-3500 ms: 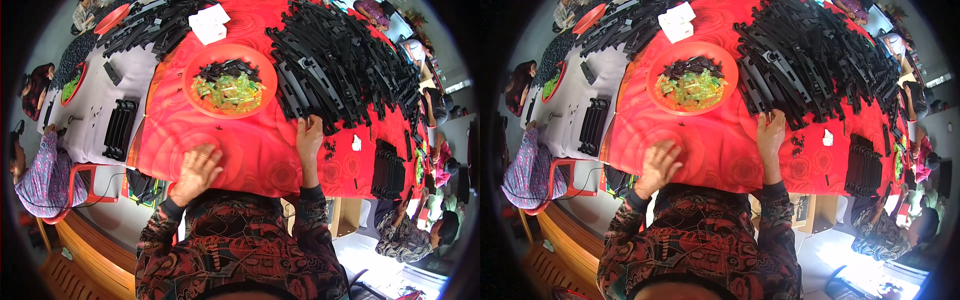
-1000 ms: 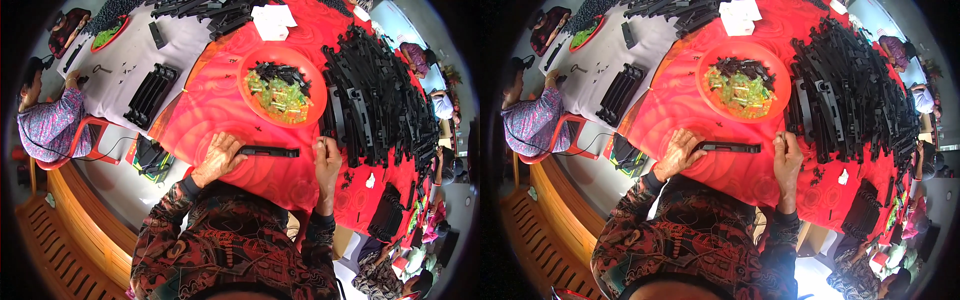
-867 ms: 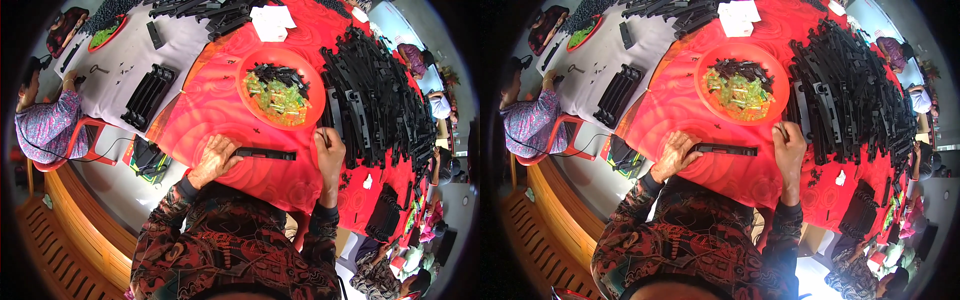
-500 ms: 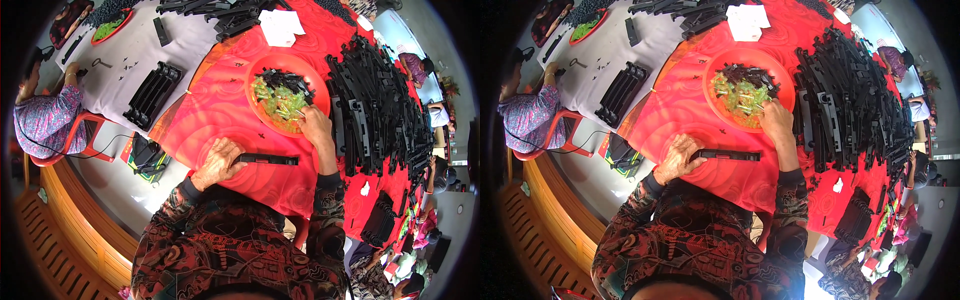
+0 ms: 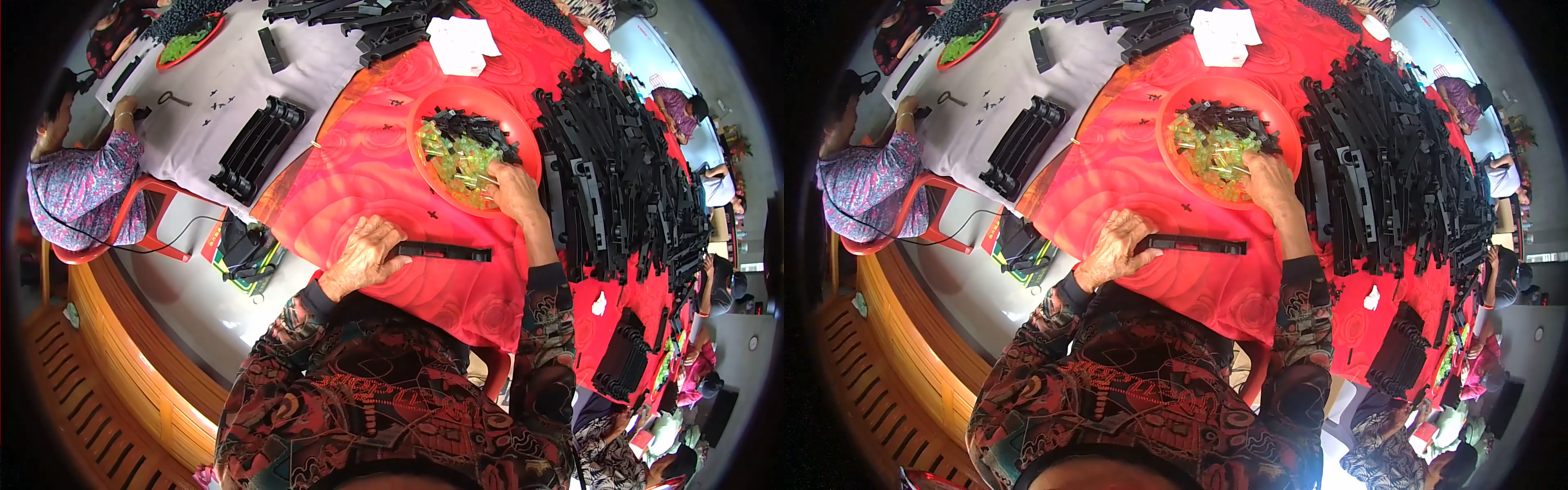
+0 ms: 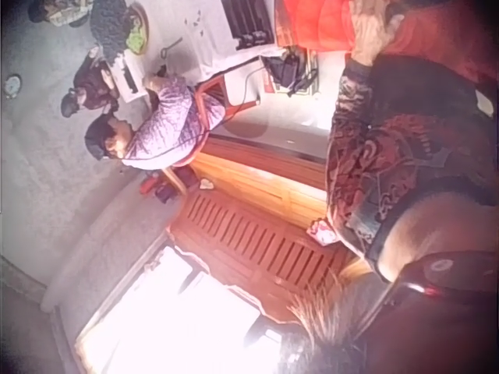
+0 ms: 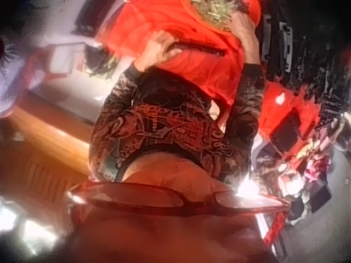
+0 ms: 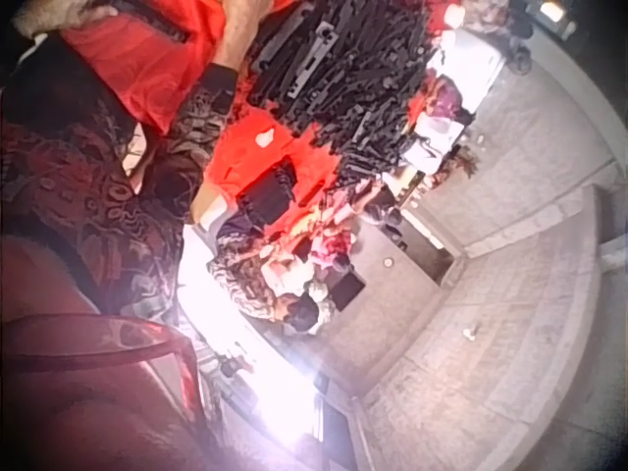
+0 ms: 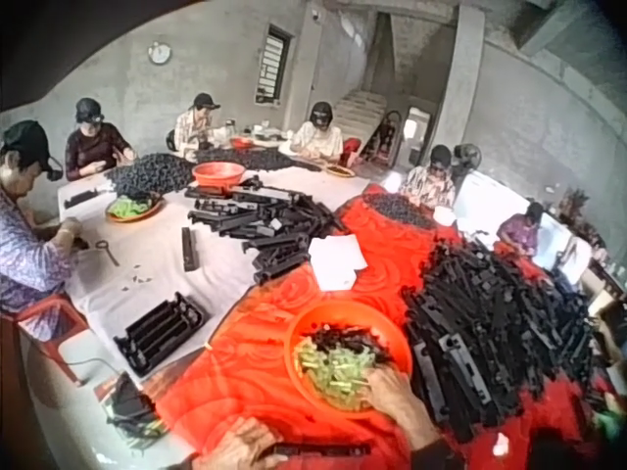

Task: The person assembles plastic frames by inserting small pins into each frame using a metal tool, and stacks the completed frames to the side.

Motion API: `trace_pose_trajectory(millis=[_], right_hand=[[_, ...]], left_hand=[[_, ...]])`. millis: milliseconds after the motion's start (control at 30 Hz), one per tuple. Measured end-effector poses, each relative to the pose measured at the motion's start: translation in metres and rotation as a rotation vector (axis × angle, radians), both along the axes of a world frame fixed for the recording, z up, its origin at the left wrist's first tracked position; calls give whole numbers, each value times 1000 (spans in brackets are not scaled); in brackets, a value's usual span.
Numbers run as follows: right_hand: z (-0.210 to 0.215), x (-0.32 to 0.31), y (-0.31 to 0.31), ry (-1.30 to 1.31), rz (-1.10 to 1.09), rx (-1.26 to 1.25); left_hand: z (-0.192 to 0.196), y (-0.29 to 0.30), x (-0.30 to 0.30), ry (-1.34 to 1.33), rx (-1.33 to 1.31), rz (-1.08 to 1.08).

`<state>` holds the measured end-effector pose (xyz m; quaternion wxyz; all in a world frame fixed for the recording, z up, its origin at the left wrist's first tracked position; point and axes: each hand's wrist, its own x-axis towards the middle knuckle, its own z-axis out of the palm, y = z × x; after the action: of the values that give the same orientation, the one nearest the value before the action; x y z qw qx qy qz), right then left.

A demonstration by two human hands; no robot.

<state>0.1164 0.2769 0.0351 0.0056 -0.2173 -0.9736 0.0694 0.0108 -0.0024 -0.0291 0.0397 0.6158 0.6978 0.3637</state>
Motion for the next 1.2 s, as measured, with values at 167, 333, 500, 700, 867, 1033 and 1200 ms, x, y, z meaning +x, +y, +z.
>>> trace_pose_trajectory(millis=[167,333,500,700,867,1033,1200], right_hand=[[-1,0,1,36,-12,-115],[-5,1,2,70,-19,-154],[2,6,6,148,32,-164],[41,50,-48,416,81,-466],[30,87,-123,460,100,-789],[-2,108,-157,554,29,-880],[-35,121,-173,571,-284,-1087]], left_hand=[[5,-3,2,17,-42,0],[4,-3,4,4,16,-5],[11,-5,5,51,136,168],[31,-12,13,19,255,184],[60,-5,41,-181,184,-91],[37,-15,63,-568,67,-227],[27,-15,67,-633,73,-219]])
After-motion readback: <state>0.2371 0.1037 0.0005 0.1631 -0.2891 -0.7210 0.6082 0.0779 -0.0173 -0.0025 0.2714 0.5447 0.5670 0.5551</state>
